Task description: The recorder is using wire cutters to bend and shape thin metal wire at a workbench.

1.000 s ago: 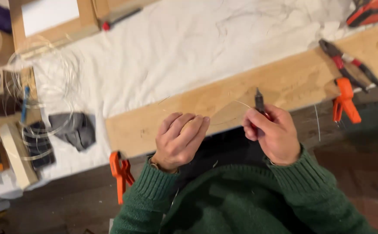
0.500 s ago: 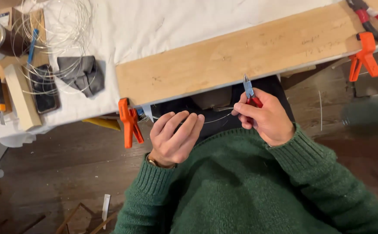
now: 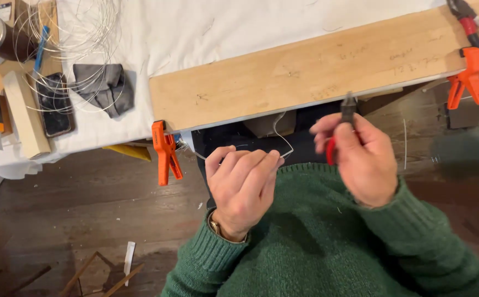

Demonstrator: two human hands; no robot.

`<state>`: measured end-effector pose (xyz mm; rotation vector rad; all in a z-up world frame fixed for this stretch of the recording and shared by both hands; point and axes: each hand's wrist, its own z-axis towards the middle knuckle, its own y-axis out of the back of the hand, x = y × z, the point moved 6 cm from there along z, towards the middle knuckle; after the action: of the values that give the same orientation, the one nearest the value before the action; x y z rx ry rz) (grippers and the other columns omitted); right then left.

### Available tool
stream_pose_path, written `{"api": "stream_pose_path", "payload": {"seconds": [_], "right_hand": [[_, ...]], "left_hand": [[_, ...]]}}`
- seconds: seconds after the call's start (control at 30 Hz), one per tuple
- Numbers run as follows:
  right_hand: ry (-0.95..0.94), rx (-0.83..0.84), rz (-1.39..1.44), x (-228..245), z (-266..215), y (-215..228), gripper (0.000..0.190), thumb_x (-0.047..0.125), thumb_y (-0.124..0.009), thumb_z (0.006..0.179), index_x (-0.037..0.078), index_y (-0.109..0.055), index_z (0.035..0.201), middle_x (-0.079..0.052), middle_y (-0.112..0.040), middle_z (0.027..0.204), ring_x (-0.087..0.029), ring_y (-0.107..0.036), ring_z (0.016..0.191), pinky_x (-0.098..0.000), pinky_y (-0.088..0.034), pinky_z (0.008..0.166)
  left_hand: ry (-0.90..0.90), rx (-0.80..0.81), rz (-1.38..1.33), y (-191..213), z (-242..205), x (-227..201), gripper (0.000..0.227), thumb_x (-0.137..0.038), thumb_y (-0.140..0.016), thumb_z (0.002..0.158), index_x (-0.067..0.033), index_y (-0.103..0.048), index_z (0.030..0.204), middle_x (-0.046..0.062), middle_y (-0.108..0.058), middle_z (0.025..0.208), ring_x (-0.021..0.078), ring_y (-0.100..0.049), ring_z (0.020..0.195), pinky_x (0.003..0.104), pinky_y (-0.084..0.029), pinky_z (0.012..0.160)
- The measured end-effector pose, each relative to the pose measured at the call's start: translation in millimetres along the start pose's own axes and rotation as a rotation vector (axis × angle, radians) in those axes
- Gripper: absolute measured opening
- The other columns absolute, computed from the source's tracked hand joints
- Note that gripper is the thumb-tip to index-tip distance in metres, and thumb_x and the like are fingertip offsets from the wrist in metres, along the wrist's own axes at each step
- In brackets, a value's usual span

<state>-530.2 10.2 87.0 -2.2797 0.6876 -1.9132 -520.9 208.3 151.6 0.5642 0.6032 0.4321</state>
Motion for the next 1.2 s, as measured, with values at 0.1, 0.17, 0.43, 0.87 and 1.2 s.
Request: {"api": "stream_pose_path", "payload": {"seconds": [0.1, 0.17, 0.43, 0.87, 1.2], "right_hand": [[-0.108, 0.075, -0.667, -55, 0, 47, 0.025, 0.010, -0.049, 0.111, 0.000, -0.071, 0.107, -0.008, -0.069, 0.087, -0.016, -0.060, 0.073, -0.0323, -0.052, 0.067], [-0.075, 0.177, -0.668, -58, -13, 30, 0.019, 0.009, -0.054, 0.105, 0.001, -0.069, 0.111, -0.007, -0.072, 0.090, -0.015, -0.066, 0.080, -0.0309, -0.054, 0.074], [0.311, 0.464, -0.774, 4, -39, -18, 0.021, 0.007, -0.062, 0.094, 0.003, -0.067, 0.114, -0.008, -0.071, 0.101, -0.021, -0.072, 0.091, -0.0296, -0.058, 0.081], [0.600, 0.461, -0.904, 19, -42, -27, 0.017, 0.016, -0.071, 0.090, 0.007, -0.066, 0.105, -0.005, -0.066, 0.097, -0.024, -0.063, 0.086, -0.0328, -0.052, 0.075], [0.446, 0.459, -1.026, 18, -39, -21, 0.013, 0.009, -0.074, 0.085, 0.006, -0.066, 0.096, -0.010, -0.064, 0.078, -0.031, -0.067, 0.067, -0.0359, -0.051, 0.054]], "left_hand": [[-0.093, -0.008, 0.003, 5, 3, -3, 0.020, -0.008, -0.082, 0.091, -0.0041, -0.072, 0.108, 0.002, -0.070, 0.099, 0.0183, -0.066, 0.083, 0.039, -0.044, 0.094], [-0.143, -0.014, 0.028, 3, 2, -4, 0.020, -0.007, -0.082, 0.089, -0.0037, -0.074, 0.107, 0.003, -0.070, 0.099, 0.0177, -0.065, 0.081, 0.038, -0.044, 0.093], [-0.252, -0.015, 0.041, 11, -1, -14, 0.022, -0.008, -0.080, 0.082, -0.0021, -0.077, 0.103, 0.004, -0.072, 0.098, 0.0177, -0.066, 0.081, 0.039, -0.044, 0.093], [-0.167, 0.002, -0.103, 14, -6, -11, 0.025, -0.011, -0.086, 0.086, -0.0058, -0.073, 0.107, 0.001, -0.071, 0.096, 0.0181, -0.067, 0.084, 0.040, -0.044, 0.094], [-0.213, 0.260, -0.180, 27, 29, -20, 0.036, -0.016, -0.077, 0.089, -0.0102, -0.072, 0.125, 0.002, -0.064, 0.120, 0.0230, -0.062, 0.112, 0.044, -0.047, 0.105]]}}
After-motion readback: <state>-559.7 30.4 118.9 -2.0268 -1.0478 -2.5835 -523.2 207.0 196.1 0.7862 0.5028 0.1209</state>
